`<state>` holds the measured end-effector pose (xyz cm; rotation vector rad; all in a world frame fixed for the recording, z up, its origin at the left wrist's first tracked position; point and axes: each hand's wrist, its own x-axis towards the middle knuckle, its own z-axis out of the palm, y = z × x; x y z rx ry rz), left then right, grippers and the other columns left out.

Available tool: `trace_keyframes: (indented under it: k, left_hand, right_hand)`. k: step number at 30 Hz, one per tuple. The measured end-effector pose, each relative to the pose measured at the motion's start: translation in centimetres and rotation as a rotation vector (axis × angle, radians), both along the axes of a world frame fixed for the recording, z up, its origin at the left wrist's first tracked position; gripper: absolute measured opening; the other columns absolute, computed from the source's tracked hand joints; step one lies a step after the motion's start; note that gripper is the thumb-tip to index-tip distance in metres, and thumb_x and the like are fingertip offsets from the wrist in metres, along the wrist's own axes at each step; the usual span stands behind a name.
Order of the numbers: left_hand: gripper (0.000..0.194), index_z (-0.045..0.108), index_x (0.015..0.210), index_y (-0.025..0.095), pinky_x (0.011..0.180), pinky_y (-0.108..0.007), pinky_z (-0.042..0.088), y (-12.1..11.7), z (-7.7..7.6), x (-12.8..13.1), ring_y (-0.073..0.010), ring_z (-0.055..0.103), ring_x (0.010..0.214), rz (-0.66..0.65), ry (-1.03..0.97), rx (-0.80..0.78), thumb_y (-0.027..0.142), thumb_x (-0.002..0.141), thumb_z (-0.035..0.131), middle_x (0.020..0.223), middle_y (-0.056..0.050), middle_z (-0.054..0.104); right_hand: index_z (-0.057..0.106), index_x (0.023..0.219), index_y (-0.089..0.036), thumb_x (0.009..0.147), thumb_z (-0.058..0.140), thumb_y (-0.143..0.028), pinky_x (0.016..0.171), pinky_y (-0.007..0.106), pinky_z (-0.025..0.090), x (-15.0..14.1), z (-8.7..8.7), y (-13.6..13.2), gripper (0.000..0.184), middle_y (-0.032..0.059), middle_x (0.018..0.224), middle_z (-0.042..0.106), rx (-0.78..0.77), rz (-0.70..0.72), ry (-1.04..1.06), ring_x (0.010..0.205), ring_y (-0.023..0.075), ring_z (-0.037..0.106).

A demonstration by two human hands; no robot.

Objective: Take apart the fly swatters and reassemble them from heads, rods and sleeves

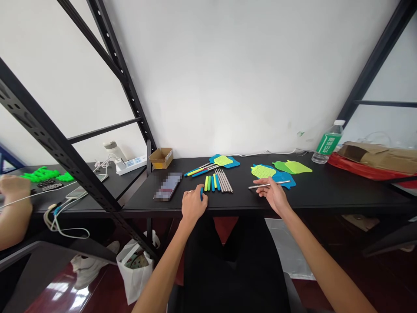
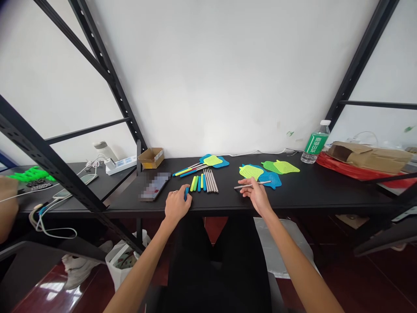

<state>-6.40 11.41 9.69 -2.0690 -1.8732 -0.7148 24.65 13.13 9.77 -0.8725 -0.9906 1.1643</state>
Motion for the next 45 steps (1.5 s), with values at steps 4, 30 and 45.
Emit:
trace_keyframes:
  k: [4, 30, 45]
  left_hand:
    - [0.038, 0.055, 0.130, 0.021, 0.087, -0.035, 0.042, -0.1, 0.0, 0.0, -0.0233, 0.066, 0.081, -0.041, -0.042, 0.025, 0.025, 0.095, 0.040, 0.082, -0.005, 0.070]
    - [0.036, 0.059, 0.126, 0.022, 0.088, -0.037, 0.044, -0.2, 0.1, 0.1, -0.0248, 0.066, 0.094, -0.070, -0.091, 0.020, 0.025, 0.094, 0.044, 0.105, -0.007, 0.072]
    - [0.035, 0.059, 0.125, 0.022, 0.088, -0.037, 0.043, -0.1, -0.1, 0.0, -0.0248, 0.066, 0.096, -0.088, -0.093, 0.029, 0.025, 0.094, 0.044, 0.109, -0.007, 0.072]
  right_hand:
    - [0.071, 0.083, -0.020, 0.081, 0.061, -0.068, 0.054, 0.028, 0.049, 0.0, -0.2, 0.1, 0.049, 0.0097, 0.100, 0.069, 0.014, -0.009, -0.011, 0.066, 0.0161, 0.061]
    - [0.071, 0.098, -0.027, 0.091, 0.056, -0.030, 0.062, 0.034, 0.043, -2.2, -1.1, -3.7, 0.017, 0.0044, 0.076, 0.068, 0.606, -0.045, -1.001, 0.065, 0.0205, 0.060]
    - [0.071, 0.099, -0.024, 0.085, 0.056, -0.017, 0.068, 0.033, 0.045, -4.1, -2.8, -4.2, 0.021, 0.0062, 0.084, 0.069, 0.831, -0.164, -1.223, 0.072, 0.0204, 0.062]
